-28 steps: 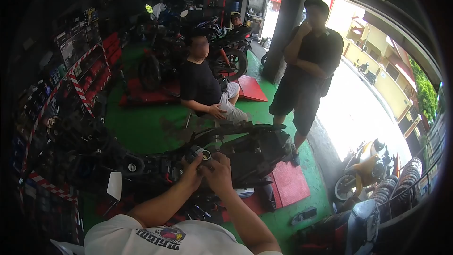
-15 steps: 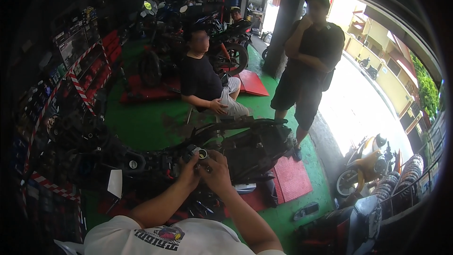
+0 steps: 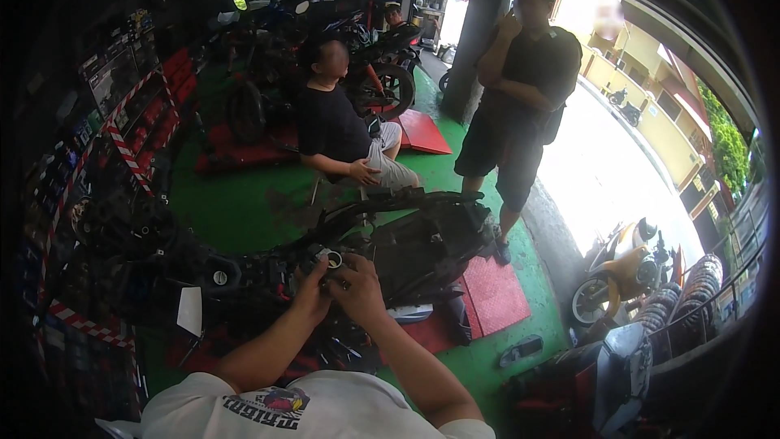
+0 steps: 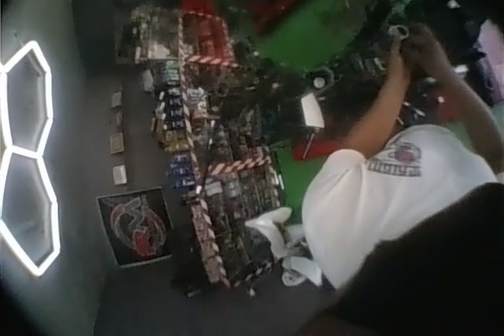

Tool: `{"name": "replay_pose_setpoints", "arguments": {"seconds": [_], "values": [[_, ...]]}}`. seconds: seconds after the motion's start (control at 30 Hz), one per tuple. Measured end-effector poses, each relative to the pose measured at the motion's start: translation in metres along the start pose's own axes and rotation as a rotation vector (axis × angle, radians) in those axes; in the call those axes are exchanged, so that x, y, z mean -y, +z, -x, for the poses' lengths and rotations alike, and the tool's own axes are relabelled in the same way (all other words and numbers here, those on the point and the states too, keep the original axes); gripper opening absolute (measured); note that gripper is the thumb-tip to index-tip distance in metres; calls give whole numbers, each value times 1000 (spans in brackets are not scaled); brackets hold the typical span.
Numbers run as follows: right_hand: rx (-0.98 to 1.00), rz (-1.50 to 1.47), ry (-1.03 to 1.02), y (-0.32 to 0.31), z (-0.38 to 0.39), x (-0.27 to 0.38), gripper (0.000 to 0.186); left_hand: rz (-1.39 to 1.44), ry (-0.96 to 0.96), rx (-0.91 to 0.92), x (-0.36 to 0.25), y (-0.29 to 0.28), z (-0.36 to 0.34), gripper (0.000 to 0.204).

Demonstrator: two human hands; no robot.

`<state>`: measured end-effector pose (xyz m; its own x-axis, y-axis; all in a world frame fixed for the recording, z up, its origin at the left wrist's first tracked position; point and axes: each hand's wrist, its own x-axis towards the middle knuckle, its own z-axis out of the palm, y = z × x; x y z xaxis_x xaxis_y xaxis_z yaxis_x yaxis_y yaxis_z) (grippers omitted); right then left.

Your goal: Inspecting and preparing a motorcycle carburetor for repair in a service bay.

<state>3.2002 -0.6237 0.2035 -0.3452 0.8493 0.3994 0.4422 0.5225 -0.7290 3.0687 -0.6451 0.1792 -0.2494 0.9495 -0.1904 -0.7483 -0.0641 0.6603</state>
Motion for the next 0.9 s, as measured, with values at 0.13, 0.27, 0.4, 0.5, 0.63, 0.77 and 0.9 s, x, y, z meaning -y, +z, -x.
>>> {"name": "replay_pose_setpoints", "arguments": {"seconds": [0.13, 0.27, 0.4, 0.5, 0.63, 0.77, 0.9], "values": [[-33, -54, 37, -5, 0, 4, 22, -26, -50, -2, 4, -7, -6, 61], [-91, -39, -61, -3, 5, 2, 22, 42, -94, 57, 3, -1, -1, 57], [-43, -8, -1, -1, 11, 0, 23, 19, -150, 110, -3, -11, -1, 59], [-44, -13, 27, 4, 19, 3, 25, -63, -77, -7, 3, -7, 8, 33], [-33, -35, 18, 18, 31, 11, 24, 42, -178, 141, -3, -34, 6, 65], [-57, -16, 73, 40, 50, 33, 24, -70, -151, 63, -14, -56, 23, 45], [-109, 49, 64, 70, 76, 55, 23, -72, -218, 132, -25, -96, 34, 29]]}}
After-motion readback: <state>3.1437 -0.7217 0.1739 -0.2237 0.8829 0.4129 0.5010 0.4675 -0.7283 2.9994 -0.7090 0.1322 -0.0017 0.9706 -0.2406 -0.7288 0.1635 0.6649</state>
